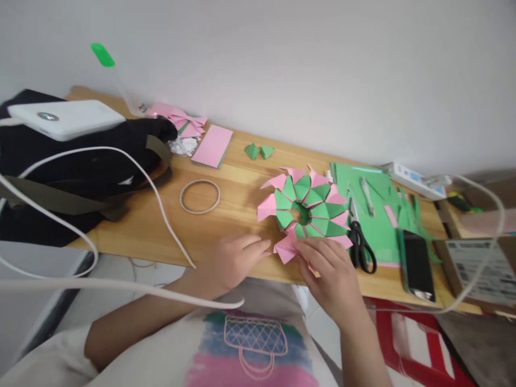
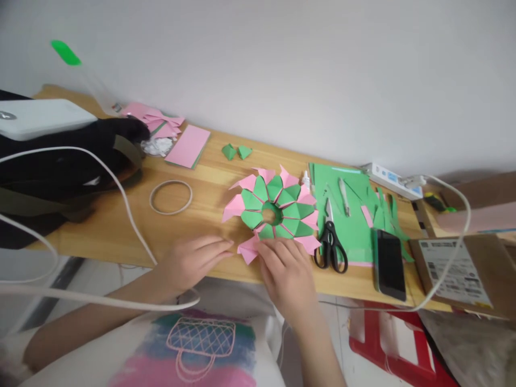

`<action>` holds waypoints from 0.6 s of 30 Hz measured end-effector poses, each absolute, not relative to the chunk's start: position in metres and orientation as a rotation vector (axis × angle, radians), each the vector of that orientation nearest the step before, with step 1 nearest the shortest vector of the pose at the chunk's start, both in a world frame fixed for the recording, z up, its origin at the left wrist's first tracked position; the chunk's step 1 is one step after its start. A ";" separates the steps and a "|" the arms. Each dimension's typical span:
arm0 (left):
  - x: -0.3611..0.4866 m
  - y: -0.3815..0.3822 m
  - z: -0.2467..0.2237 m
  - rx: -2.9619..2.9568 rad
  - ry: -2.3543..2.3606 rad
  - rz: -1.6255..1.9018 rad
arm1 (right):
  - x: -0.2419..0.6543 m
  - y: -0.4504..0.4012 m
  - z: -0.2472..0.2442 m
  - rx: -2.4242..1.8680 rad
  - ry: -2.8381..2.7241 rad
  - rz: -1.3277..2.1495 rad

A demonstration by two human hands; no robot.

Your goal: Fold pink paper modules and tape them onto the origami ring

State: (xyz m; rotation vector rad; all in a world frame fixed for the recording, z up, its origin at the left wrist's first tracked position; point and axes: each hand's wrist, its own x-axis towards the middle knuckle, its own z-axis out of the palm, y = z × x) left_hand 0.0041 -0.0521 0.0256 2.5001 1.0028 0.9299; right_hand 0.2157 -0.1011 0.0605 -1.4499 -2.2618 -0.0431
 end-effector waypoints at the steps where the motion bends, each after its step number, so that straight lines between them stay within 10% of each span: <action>1: 0.002 -0.051 0.028 2.481 0.982 0.945 | 0.216 -0.104 0.061 -1.453 -2.240 -0.007; 18: 0.048 -0.043 0.050 2.181 1.194 0.706 | 0.215 -0.077 0.063 -1.493 -2.120 0.327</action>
